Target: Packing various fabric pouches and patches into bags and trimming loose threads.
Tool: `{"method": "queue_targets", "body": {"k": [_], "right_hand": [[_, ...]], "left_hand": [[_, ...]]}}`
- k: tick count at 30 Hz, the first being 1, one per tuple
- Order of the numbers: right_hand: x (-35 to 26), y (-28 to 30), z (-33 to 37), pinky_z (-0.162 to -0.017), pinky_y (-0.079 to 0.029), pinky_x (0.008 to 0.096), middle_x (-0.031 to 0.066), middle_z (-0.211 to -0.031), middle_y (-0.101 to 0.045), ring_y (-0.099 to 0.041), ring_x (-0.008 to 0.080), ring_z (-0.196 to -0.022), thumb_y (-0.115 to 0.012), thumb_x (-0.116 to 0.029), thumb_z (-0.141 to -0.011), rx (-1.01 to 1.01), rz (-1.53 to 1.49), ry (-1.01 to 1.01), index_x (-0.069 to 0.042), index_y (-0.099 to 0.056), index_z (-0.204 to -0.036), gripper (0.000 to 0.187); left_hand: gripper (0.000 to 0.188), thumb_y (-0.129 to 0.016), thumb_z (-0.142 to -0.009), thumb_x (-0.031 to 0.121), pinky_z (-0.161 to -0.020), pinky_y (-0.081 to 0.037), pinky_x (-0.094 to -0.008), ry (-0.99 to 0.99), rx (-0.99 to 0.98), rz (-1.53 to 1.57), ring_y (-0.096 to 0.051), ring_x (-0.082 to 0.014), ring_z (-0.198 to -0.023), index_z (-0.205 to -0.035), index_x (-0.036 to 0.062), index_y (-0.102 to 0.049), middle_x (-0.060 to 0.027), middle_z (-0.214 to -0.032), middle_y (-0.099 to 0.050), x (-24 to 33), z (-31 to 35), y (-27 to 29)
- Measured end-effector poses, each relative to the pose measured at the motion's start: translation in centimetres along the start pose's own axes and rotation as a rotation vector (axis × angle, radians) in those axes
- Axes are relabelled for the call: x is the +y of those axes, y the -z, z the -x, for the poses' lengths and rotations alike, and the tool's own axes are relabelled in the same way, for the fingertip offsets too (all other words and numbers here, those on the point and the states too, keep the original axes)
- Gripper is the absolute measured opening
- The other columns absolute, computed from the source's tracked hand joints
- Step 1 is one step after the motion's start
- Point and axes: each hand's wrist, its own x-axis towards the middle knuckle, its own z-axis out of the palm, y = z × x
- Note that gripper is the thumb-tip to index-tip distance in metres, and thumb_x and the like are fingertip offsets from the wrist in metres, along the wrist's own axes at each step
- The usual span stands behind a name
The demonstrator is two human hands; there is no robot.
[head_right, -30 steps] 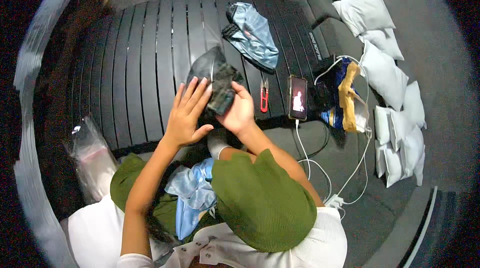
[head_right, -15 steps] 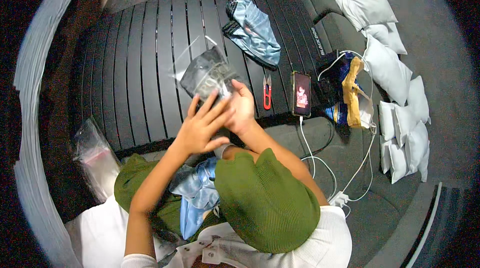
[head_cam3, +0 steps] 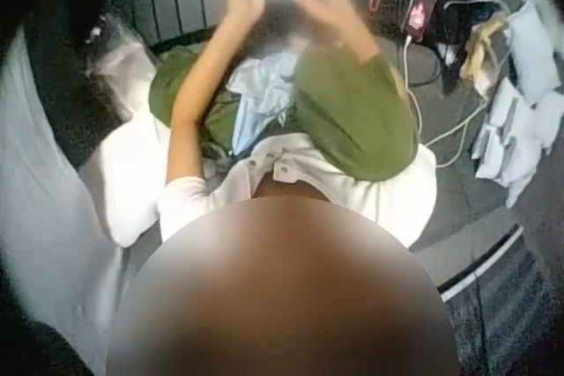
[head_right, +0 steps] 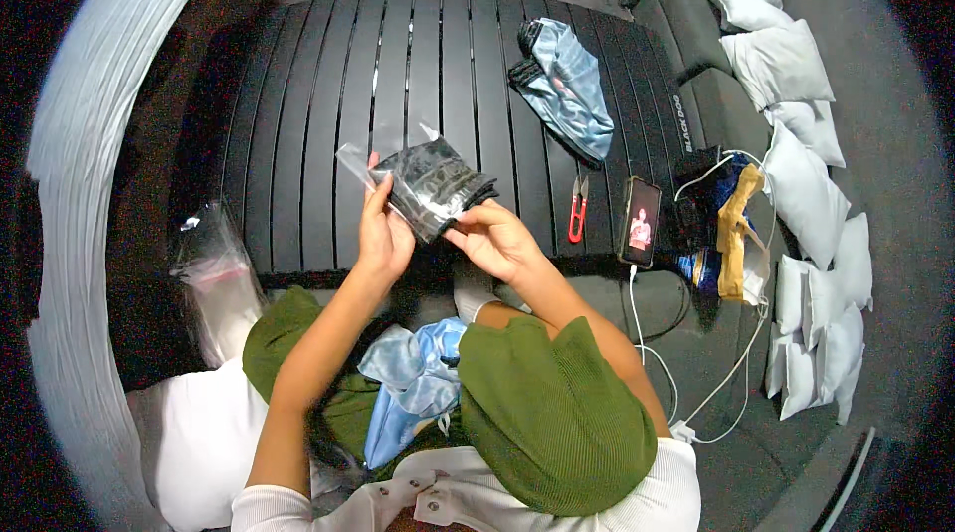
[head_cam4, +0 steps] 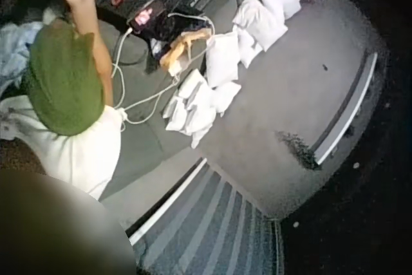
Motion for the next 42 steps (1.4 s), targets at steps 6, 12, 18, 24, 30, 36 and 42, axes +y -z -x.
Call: {"method": "queue_targets", "body": {"k": [6, 12, 18, 24, 30, 36, 42], "right_hand": [[0.1, -0.9, -1.8, -0.093, -0.041, 0.0424, 0.0129, -0.106, -0.058, -0.055, 0.0257, -0.102, -0.05, -0.002, -0.081, 0.068, -0.123, -0.063, 0.0, -0.052, -0.107, 0.026], [1.7, -0.8, -2.5, -0.075, -0.051, 0.0335, 0.0091, -0.108, -0.055, -0.058, 0.021, -0.095, -0.044, 0.002, -0.084, 0.07, 0.164, 0.066, -0.004, -0.045, -0.111, 0.027], [0.6, -1.1, -2.8, -0.078, -0.05, 0.0364, 0.0119, -0.103, -0.058, -0.058, 0.0234, -0.094, -0.045, 0.006, -0.08, 0.016, 0.049, 0.129, -0.001, -0.05, -0.105, 0.026], [0.1, -1.4, -2.9, -0.082, -0.044, 0.0357, 0.0119, -0.104, -0.059, -0.056, 0.0227, -0.098, -0.05, 0.006, -0.077, -0.065, 0.054, 0.109, -0.004, -0.059, -0.082, 0.015], [-1.1, -4.0, 0.6, -0.094, -0.039, 0.0405, 0.0179, -0.113, -0.054, -0.051, 0.0261, -0.108, -0.051, -0.001, -0.082, -0.222, 0.141, -0.134, 0.0, -0.051, -0.105, 0.023], [-6.1, 0.8, 1.4, -0.091, -0.042, 0.04, 0.0149, -0.118, -0.054, -0.053, 0.0238, -0.106, -0.04, -0.042, -0.092, 0.075, 0.583, 0.152, -0.004, -0.036, -0.13, 0.054], [-5.0, -0.5, 0.0, -0.08, -0.049, 0.0399, 0.0036, -0.076, -0.053, -0.062, 0.0271, -0.088, -0.053, -0.027, -0.088, 0.019, 0.528, -0.008, -0.007, -0.028, -0.134, 0.057]], "left_hand": [[0.037, -0.047, -0.089, 0.013, -0.096, -0.038, -0.0361, 0.031, -0.027, 0.045, -0.048, -0.0197, -0.11, -0.125, 0.0106, -0.039, -0.0077, -0.116, -0.05, -0.2, -1.0, 1.6], [0.029, -0.052, -0.086, 0.014, -0.088, -0.045, -0.0354, 0.227, 0.047, 0.123, -0.055, -0.0214, -0.101, -0.113, 0.0027, -0.048, -0.0098, -0.11, -0.056, 0.2, -2.4, 2.5], [0.026, -0.055, -0.082, 0.007, -0.086, -0.047, -0.0361, 0.29, -0.13, 0.051, -0.058, -0.0215, -0.098, -0.106, -0.0004, -0.053, -0.0111, -0.107, -0.058, -0.3, -1.6, 2.0], [0.035, -0.058, -0.081, 0.009, -0.089, -0.045, -0.0393, 0.414, -0.127, 0.117, -0.054, -0.0228, -0.103, -0.114, 0.003, -0.05, -0.0099, -0.111, -0.057, -0.1, -1.1, 1.8], [0.028, -0.056, -0.079, 0.01, -0.092, -0.042, -0.0404, 0.364, -0.046, 0.102, -0.058, -0.0254, -0.097, -0.106, 0.0012, -0.055, -0.0124, -0.107, -0.059, 2.1, -2.2, 4.6], [0.022, -0.054, -0.074, 0.008, -0.088, -0.043, -0.0434, 0.475, -0.122, 0.094, -0.058, -0.0246, -0.094, -0.095, 0.0015, -0.058, -0.0105, -0.095, -0.062, 3.6, -2.7, 3.3], [0.023, -0.052, -0.079, 0.007, -0.089, -0.046, -0.0425, 0.654, -0.047, -0.077, -0.057, -0.0267, -0.097, -0.1, -0.0026, -0.053, -0.0156, -0.103, -0.059, 1.8, -3.1, 3.7]]}}
